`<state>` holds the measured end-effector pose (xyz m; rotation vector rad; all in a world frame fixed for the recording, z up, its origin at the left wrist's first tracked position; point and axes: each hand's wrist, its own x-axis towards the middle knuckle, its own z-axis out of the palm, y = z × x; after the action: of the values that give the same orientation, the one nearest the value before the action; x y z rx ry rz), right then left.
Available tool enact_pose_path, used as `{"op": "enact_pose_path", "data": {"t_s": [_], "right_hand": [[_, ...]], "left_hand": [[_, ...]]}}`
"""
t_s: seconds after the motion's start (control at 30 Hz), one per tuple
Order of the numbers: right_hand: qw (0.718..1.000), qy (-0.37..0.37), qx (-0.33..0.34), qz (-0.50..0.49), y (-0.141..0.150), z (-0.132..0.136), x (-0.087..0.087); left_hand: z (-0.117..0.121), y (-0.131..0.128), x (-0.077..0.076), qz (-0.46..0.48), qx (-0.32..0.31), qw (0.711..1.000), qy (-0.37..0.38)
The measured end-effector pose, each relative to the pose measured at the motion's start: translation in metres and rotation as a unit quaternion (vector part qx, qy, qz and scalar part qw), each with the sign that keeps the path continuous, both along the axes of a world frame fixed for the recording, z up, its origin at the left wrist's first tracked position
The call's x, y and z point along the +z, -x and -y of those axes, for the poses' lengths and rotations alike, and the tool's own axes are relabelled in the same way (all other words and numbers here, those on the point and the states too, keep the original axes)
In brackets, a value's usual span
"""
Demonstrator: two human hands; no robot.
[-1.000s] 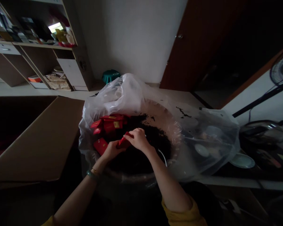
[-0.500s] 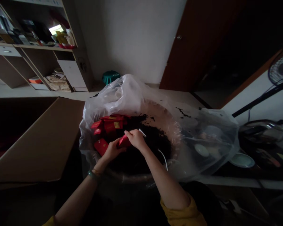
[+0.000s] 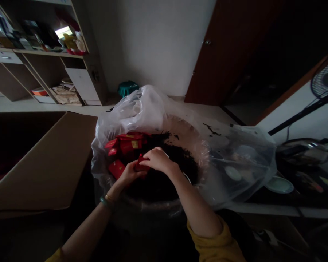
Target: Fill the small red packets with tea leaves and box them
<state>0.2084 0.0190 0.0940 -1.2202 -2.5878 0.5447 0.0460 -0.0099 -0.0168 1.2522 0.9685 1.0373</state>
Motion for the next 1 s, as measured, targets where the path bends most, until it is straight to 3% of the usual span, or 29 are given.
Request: {"op": "enact_pose_path", "data": {"t_s": [0.23, 0.53, 0.67, 0.77, 0.83, 0.9, 1.0], "right_hand": [[0.989, -0.135, -0.017, -0.061, 0.013, 0.0, -0.013], [0.998, -0.065, 0.019, 0.014, 0.018, 0.002, -0.012], [0.993, -0.029, -0.004, -0.116, 0.014, 0.003, -0.012], [0.974, 0.011, -0.076, -0.214, -0.008, 0.009, -0.014], [0.976, 0.035, -0.138, -0.166, -0.029, 0.02, -0.021], [0.982, 0.05, -0.18, -0.02, -0.048, 0.036, -0.035], [0.955, 0.052, -0.25, 0.152, -0.06, 0.061, -0.062]], "left_hand": [[-0.003, 0.002, -0.001, 0.024, 0.029, 0.999, 0.007], [0.003, 0.0, 0.006, 0.015, 0.041, 0.999, 0.017], [0.004, 0.0, 0.008, 0.015, 0.057, 0.998, 0.006], [0.001, 0.002, 0.003, -0.015, 0.092, 0.996, -0.006], [-0.001, 0.002, -0.001, -0.044, 0.121, 0.992, -0.019], [-0.002, 0.002, -0.006, -0.063, 0.131, 0.989, -0.038], [-0.002, 0.001, -0.008, -0.093, 0.124, 0.985, -0.08]]}}
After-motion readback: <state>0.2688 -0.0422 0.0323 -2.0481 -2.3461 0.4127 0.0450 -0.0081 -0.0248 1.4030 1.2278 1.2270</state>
